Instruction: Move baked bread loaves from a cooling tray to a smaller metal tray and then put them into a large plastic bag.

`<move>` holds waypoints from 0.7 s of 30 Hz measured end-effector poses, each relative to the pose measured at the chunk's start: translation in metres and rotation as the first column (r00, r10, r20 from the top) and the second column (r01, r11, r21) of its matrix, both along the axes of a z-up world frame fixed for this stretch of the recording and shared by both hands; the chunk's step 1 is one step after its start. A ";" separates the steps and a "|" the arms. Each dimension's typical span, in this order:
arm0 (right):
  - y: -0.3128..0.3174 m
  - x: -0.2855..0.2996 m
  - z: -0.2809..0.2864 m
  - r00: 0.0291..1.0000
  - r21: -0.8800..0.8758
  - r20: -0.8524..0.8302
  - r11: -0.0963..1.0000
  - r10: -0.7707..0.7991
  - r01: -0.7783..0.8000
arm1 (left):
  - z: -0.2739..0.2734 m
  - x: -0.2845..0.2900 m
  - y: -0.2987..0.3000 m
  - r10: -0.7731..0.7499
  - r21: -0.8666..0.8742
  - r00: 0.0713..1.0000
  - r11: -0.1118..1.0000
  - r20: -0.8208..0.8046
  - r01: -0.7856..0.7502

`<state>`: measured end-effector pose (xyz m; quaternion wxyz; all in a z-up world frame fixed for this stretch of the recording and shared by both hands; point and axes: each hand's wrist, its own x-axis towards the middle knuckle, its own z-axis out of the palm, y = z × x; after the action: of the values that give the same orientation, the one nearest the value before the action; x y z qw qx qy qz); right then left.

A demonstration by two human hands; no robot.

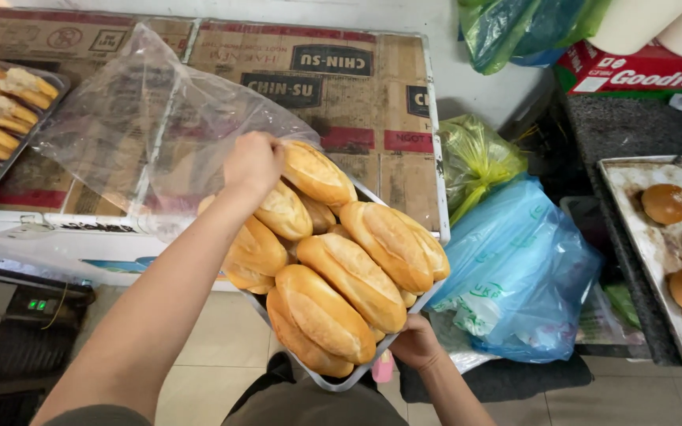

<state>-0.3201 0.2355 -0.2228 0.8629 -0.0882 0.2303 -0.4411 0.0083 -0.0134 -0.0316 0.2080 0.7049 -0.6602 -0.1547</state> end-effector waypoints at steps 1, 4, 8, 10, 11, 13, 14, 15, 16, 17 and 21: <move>-0.001 0.000 -0.003 1.000 -0.010 0.005 1.000 0.007 -0.007 | 0.004 -0.002 0.000 -0.003 -0.047 1.000 0.999 -0.021 0.002; -0.007 0.002 -0.004 1.000 -0.017 0.010 1.000 0.023 -0.023 | 0.013 -0.011 0.007 -0.053 -0.143 0.998 0.988 0.013 0.055; -0.014 0.006 -0.007 0.997 -0.016 0.033 0.998 0.063 -0.063 | 0.017 -0.024 0.026 -0.208 -0.336 0.970 0.911 0.125 0.239; -0.017 0.016 0.011 0.999 -0.004 0.032 0.999 0.044 -0.044 | 0.018 -0.027 0.029 -0.302 -0.264 0.948 0.911 0.100 0.318; -0.013 0.020 0.021 0.999 0.017 0.028 0.999 0.026 -0.027 | 0.017 -0.028 0.035 -0.390 -0.186 0.919 0.900 0.062 0.394; -0.010 0.012 -0.006 0.993 0.008 0.117 1.000 0.019 -0.020 | 0.030 -0.025 0.052 -0.444 -0.292 0.894 0.849 0.060 0.441; -0.012 0.008 -0.019 0.979 -0.006 0.205 1.000 0.008 -0.007 | 0.038 -0.023 0.059 -0.500 -0.400 0.863 0.779 0.071 0.484; -0.014 0.005 -0.025 0.979 -0.019 0.204 1.000 0.011 -0.007 | 0.047 -0.019 0.068 -0.498 -0.411 0.864 0.774 0.077 0.483; -0.016 0.001 -0.032 0.962 -0.068 0.273 0.998 0.028 -0.009 | 0.057 -0.016 0.077 -0.480 -0.482 0.872 0.744 0.097 0.463; -0.011 -0.003 -0.039 0.940 -0.106 0.340 0.994 0.044 -0.008 | 0.064 -0.012 0.090 -0.462 -0.542 0.880 0.714 0.112 0.444; -0.020 0.011 0.055 0.995 0.018 0.096 1.000 -0.001 -0.001 | 0.063 0.007 0.107 -0.212 -0.476 0.958 0.834 0.193 0.280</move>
<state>-0.3094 0.2153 -0.1674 0.8736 -0.0591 0.1928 -0.4428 0.0153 0.0937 0.0312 0.3171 0.5449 -0.7750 0.0425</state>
